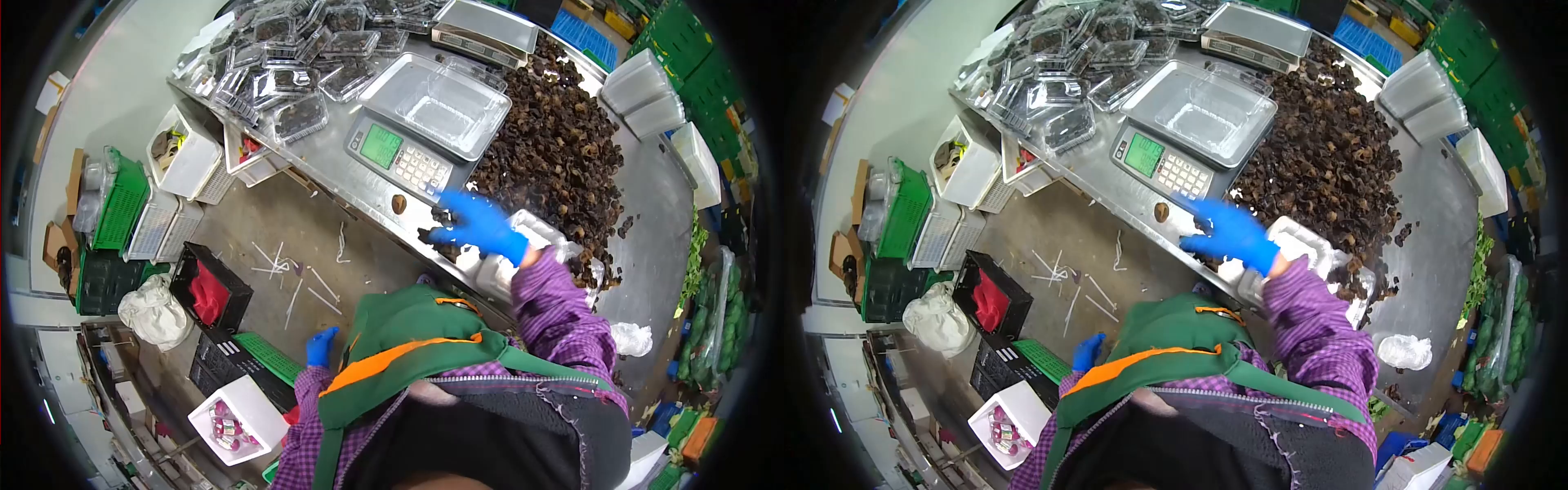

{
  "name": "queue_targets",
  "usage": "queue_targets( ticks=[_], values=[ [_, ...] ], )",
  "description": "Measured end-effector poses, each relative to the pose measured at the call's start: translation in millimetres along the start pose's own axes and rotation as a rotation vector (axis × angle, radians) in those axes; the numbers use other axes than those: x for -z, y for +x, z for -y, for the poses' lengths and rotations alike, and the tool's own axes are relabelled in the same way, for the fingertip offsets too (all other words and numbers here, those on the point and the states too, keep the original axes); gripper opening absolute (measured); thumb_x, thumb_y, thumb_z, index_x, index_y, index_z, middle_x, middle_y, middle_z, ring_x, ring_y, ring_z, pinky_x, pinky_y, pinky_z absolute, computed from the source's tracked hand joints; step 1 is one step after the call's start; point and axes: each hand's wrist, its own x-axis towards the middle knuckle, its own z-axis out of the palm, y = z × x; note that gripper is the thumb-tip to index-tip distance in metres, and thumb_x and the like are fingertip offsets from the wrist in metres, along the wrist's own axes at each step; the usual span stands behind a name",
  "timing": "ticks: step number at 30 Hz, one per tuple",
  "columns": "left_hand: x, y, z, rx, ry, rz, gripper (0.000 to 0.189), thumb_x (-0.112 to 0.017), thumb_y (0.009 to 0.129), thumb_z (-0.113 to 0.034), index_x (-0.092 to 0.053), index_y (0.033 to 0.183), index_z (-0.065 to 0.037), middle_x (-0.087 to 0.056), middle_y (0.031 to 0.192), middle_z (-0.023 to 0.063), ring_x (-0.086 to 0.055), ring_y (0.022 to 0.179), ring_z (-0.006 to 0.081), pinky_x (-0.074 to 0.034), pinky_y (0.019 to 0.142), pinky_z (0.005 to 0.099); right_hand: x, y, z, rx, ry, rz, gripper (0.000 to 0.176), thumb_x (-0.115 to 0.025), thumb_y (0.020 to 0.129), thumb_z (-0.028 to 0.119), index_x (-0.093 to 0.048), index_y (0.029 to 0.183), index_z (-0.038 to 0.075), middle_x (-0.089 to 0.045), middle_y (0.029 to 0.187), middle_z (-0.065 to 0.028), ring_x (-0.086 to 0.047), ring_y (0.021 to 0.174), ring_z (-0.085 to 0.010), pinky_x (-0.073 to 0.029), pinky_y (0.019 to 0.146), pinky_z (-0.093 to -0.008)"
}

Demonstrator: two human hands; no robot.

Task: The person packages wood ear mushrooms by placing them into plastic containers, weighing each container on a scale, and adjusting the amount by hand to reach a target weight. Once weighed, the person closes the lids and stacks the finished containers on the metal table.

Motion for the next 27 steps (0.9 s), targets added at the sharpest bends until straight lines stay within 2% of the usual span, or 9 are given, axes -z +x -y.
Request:
queue_targets(
  ticks=[3,6,7,9,11,14,16,21,27],
  values=[
    [20.9,46.5,-40.1,0.353,-0.547,-0.055,0.025,-0.063,0.091,-0.030,-0.073,0.095,-0.007,-0.064,0.071,-0.0003,-0.053,0.063,0.0078,-0.036,0.052,0.0250,104.8,12.5,-79.9,0.157,-0.187,-0.660,0.079,-0.082,0.070,0.026,-0.046,0.137,0.005,-0.051,0.136,-0.0183,-0.048,0.127,-0.0303,-0.040,0.104,-0.0381],
    [39.2,86.9,-81.3,0.383,-0.636,0.010,0.036,-0.060,0.092,-0.036,-0.068,0.113,-0.008,-0.069,0.103,-0.0014,-0.060,0.090,0.0081,-0.043,0.076,0.0234,184.9,-21.0,-180.9,-0.475,-0.646,-0.953,0.105,-0.088,0.060,0.040,-0.035,0.144,0.005,-0.046,0.137,-0.0248,-0.044,0.130,-0.0330,-0.038,0.106,-0.0398],
    [47.0,100.3,-99.4,0.379,-0.637,0.022,0.036,-0.060,0.092,-0.036,-0.068,0.113,-0.008,-0.069,0.103,-0.0014,-0.060,0.090,0.0081,-0.043,0.076,0.0234,196.1,-30.0,-233.5,-0.769,-0.647,-1.019,0.114,-0.089,0.056,0.046,-0.031,0.146,0.006,-0.045,0.137,-0.0269,-0.043,0.130,-0.0345,-0.038,0.107,-0.0404],
    [62.3,132.9,-139.0,0.270,-0.662,-0.029,0.036,-0.062,0.091,-0.033,-0.066,0.116,-0.007,-0.068,0.106,0.0002,-0.060,0.091,0.0088,-0.044,0.077,0.0236,199.2,-57.3,-341.0,-0.683,-0.003,-0.912,0.125,-0.088,0.052,0.054,-0.025,0.148,0.006,-0.045,0.136,-0.0301,-0.044,0.129,-0.0379,-0.039,0.106,-0.0413],
    [90.0,168.1,-199.3,0.205,-0.621,-0.014,0.037,-0.063,0.091,-0.032,-0.065,0.119,-0.007,-0.067,0.109,0.0017,-0.060,0.093,0.0104,-0.045,0.081,0.0254,175.3,-33.5,-318.4,-1.033,-0.575,-0.819,0.119,-0.088,0.052,0.054,-0.033,0.145,0.004,-0.048,0.132,-0.0308,-0.050,0.122,-0.0409,-0.043,0.102,-0.0426],
    [129.1,216.1,-286.1,-0.023,-0.592,0.054,0.038,-0.060,0.093,-0.030,-0.063,0.121,-0.005,-0.066,0.113,0.0028,-0.060,0.099,0.0110,-0.046,0.086,0.0268,166.8,-25.1,-308.9,-0.944,-0.607,-0.701,0.087,-0.088,0.055,0.042,-0.055,0.124,0.000,-0.054,0.124,-0.0302,-0.057,0.110,-0.0416,-0.048,0.094,-0.0441],
    [143.8,257.8,-334.8,-0.237,-0.599,0.129,0.038,-0.058,0.095,-0.027,-0.060,0.124,-0.003,-0.064,0.118,0.0043,-0.059,0.107,0.0132,-0.044,0.093,0.0290,160.0,-19.7,-308.0,-0.964,-0.536,-0.745,0.067,-0.084,0.061,0.035,-0.061,0.112,-0.001,-0.062,0.111,-0.0272,-0.061,0.103,-0.0402,-0.049,0.090,-0.0438],
    [143.4,317.0,-412.6,-0.321,-0.678,0.241,0.035,-0.054,0.097,-0.021,-0.058,0.127,-0.003,-0.062,0.124,0.0067,-0.057,0.114,0.0168,-0.041,0.099,0.0315,144.0,3.0,-278.8,-1.058,-0.238,-0.654,0.052,-0.077,0.065,0.030,-0.062,0.102,-0.003,-0.065,0.103,-0.0257,-0.063,0.098,-0.0385,-0.050,0.086,-0.0434],
    [123.7,332.3,-463.7,-0.341,-0.629,0.486,0.030,-0.055,0.092,-0.006,-0.061,0.120,0.003,-0.064,0.120,0.0108,-0.059,0.111,0.0173,-0.044,0.098,0.0297,139.0,11.6,-197.0,-0.842,0.023,-0.973,0.043,-0.072,0.067,0.015,-0.065,0.108,0.003,-0.070,0.095,-0.0139,-0.067,0.088,-0.0259,-0.051,0.081,-0.0369]
  ],
)
